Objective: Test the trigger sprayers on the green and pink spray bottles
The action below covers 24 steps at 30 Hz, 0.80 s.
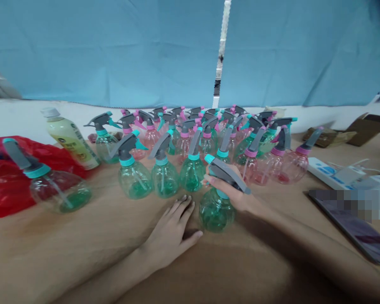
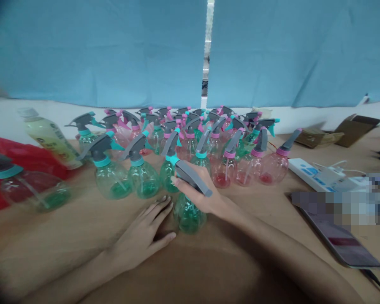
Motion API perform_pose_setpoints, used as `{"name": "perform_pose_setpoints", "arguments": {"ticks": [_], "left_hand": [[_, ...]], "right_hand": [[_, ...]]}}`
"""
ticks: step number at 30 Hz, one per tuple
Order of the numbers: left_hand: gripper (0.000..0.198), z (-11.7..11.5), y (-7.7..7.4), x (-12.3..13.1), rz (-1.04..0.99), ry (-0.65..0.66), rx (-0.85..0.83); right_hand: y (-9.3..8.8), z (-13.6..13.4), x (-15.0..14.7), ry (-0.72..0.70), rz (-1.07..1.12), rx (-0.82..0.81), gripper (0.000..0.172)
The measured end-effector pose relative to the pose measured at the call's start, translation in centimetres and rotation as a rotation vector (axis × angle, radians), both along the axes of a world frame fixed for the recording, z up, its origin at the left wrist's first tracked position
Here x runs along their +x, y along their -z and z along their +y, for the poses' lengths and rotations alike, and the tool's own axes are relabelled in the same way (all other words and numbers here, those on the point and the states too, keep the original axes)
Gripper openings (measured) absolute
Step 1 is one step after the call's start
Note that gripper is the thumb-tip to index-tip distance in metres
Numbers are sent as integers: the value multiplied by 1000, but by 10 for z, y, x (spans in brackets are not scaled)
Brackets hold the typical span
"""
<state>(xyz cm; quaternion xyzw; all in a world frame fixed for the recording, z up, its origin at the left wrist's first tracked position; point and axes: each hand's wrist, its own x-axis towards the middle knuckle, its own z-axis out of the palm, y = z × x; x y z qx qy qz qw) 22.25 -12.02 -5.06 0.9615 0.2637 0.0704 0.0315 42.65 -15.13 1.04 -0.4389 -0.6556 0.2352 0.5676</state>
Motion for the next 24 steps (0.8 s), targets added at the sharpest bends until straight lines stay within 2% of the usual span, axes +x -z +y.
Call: {"name": "perform_pose_setpoints", "arguments": {"ticks": [11,24], "left_hand": [[68,-1,1,-1,-22,6,3],[67,-2,-6,1,5,-8,-14]], "right_hand": [[-4,-2,3,-63,-75,-31,14],[0,-5,0,-100,31,-57,22]]}}
